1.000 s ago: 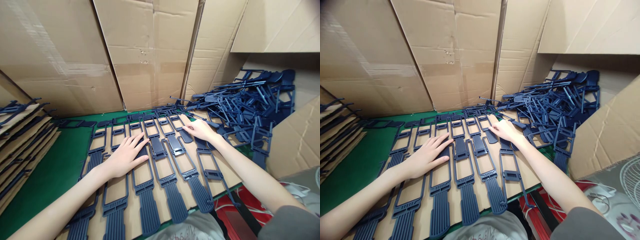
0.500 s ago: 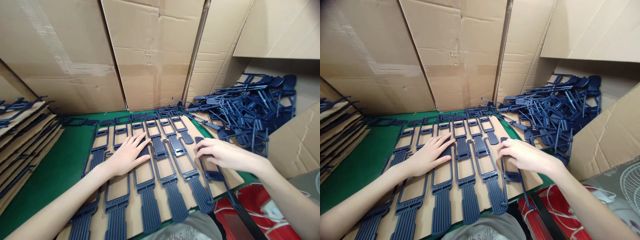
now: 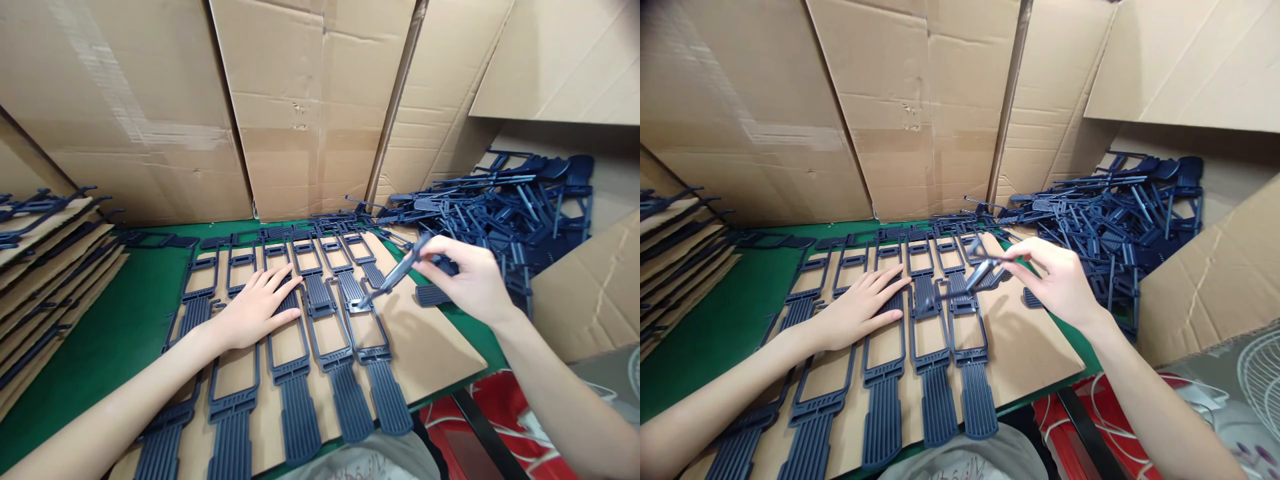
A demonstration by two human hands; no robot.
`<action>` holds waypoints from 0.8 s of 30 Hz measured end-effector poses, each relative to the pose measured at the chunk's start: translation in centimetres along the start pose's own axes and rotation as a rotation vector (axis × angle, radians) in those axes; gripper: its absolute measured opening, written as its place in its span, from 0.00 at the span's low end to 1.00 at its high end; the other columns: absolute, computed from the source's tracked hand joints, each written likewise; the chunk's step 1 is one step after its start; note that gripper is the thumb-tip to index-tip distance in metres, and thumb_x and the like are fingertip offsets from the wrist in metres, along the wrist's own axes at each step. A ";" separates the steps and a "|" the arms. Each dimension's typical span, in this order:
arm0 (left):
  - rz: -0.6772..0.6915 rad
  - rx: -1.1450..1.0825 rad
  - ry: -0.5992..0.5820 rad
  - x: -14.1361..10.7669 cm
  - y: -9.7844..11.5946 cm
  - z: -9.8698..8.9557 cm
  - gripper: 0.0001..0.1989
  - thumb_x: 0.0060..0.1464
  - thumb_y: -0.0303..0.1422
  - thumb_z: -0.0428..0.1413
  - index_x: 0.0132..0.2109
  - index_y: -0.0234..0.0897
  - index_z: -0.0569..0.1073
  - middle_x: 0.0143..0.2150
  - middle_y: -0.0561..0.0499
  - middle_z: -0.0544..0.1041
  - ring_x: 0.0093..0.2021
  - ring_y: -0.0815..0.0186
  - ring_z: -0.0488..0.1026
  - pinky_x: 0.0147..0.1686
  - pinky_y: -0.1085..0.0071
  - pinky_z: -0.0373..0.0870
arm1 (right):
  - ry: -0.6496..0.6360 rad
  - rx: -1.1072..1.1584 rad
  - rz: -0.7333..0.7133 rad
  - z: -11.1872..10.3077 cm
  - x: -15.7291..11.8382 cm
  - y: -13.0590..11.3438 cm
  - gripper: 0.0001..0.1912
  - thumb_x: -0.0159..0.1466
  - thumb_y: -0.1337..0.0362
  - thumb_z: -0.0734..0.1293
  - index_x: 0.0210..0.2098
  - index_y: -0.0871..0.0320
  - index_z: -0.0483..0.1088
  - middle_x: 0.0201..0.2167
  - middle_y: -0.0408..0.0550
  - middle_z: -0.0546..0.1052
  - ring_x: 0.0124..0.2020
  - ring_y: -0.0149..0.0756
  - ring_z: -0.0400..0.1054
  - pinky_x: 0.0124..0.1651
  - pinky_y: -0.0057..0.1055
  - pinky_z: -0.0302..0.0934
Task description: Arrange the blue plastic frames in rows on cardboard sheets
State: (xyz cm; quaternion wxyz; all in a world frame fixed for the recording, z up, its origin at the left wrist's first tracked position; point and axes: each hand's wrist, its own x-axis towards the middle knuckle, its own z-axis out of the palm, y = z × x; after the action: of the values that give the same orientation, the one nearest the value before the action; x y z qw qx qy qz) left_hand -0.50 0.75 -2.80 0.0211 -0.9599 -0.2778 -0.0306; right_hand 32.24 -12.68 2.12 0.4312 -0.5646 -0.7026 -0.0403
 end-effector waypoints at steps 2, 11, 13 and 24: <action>-0.004 -0.002 -0.012 0.0 0.0 0.0 0.34 0.64 0.54 0.35 0.67 0.39 0.57 0.70 0.41 0.49 0.68 0.49 0.49 0.63 0.50 0.49 | 0.170 0.041 0.061 0.0 0.1 -0.4 0.06 0.62 0.57 0.69 0.37 0.50 0.72 0.35 0.47 0.76 0.35 0.42 0.72 0.44 0.39 0.68; -0.005 -0.009 -0.009 0.1 0.0 0.0 0.35 0.64 0.54 0.34 0.67 0.37 0.58 0.70 0.40 0.50 0.68 0.49 0.49 0.63 0.49 0.49 | 0.394 0.443 0.386 1.8 -4.9 1.2 0.12 0.61 0.57 0.70 0.41 0.56 0.72 0.27 0.43 0.73 0.25 0.32 0.68 0.28 0.28 0.65; 0.000 -0.013 0.001 0.1 0.0 0.0 0.35 0.64 0.54 0.34 0.67 0.38 0.58 0.70 0.40 0.50 0.67 0.49 0.50 0.63 0.50 0.49 | 0.385 0.525 0.437 2.6 -6.1 2.0 0.11 0.61 0.58 0.70 0.40 0.57 0.72 0.27 0.43 0.73 0.25 0.31 0.67 0.27 0.27 0.64; 0.005 -0.012 -0.006 0.2 -0.1 -0.1 0.35 0.63 0.55 0.34 0.67 0.37 0.58 0.70 0.40 0.49 0.68 0.49 0.50 0.63 0.49 0.49 | 0.060 -0.008 0.479 -2.9 -8.6 0.8 0.16 0.58 0.50 0.70 0.37 0.55 0.75 0.28 0.47 0.78 0.28 0.38 0.74 0.33 0.30 0.70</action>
State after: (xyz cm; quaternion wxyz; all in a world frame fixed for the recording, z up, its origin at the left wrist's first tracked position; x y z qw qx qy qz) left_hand -0.37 0.93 -2.70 0.0145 -0.9608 -0.2753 -0.0295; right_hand 34.43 -20.51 -1.96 0.4467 -0.7156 -0.5353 0.0437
